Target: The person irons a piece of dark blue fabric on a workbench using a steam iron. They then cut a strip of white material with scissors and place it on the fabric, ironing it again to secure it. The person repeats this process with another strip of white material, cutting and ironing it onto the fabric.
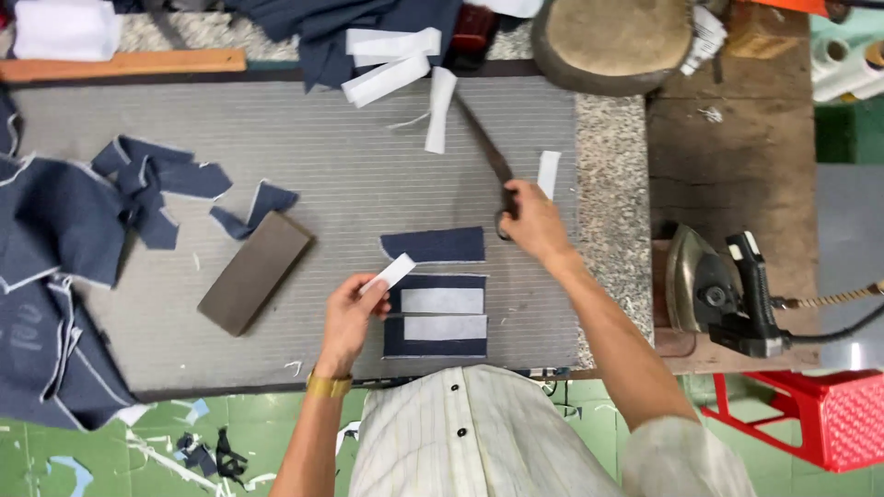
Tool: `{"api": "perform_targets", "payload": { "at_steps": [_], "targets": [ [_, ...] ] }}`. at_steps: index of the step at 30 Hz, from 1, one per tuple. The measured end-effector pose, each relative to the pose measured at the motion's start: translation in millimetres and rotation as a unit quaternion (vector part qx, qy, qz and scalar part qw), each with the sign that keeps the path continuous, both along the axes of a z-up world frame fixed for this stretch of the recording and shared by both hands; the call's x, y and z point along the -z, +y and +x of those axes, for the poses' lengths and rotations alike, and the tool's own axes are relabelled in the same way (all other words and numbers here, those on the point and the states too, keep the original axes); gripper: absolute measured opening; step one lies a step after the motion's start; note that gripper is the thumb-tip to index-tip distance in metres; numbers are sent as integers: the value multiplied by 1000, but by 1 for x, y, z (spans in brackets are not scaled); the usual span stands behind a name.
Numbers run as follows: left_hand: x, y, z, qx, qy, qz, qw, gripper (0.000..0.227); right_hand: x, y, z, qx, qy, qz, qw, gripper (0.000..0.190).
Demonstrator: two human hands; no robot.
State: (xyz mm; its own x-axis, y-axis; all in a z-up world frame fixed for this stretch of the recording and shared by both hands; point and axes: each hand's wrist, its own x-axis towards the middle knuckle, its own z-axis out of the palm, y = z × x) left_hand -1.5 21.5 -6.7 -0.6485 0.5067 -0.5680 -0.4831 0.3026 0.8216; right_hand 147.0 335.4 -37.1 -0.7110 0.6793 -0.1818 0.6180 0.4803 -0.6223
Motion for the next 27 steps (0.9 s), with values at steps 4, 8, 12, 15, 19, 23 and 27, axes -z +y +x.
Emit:
{"api": "perform_targets", "payload": {
  "at_steps": [4, 8, 12, 15, 19, 23, 27],
  "targets": [
    [-4, 18, -5, -8, -19, 18, 1000, 16, -3, -14, 39, 69, 21, -203, 976, 55],
    [-3, 46, -8, -1, -36, 45, 998, 16, -3, -51, 89, 154, 222, -389, 881, 66],
    [2, 79, -6, 25, -66, 56, 996, 15, -20, -104, 127, 206, 253, -471, 820, 44],
    [-8, 106, -2, 47, -89, 63, 993, 15, -12, -137, 159, 182, 274, -510, 795, 40],
    [-18, 129, 5, 69, -97, 111, 987, 18, -40, -156, 159, 143, 308, -505, 793, 41],
    [-23, 139, 11, 73, -115, 129, 982, 17, -11, -170, 175, 71, 327, -504, 796, 53],
    [-11, 139, 12, 77, -121, 133, 981, 17, -2, -171, 175, 109, 291, -503, 807, 56]
  ]
}}
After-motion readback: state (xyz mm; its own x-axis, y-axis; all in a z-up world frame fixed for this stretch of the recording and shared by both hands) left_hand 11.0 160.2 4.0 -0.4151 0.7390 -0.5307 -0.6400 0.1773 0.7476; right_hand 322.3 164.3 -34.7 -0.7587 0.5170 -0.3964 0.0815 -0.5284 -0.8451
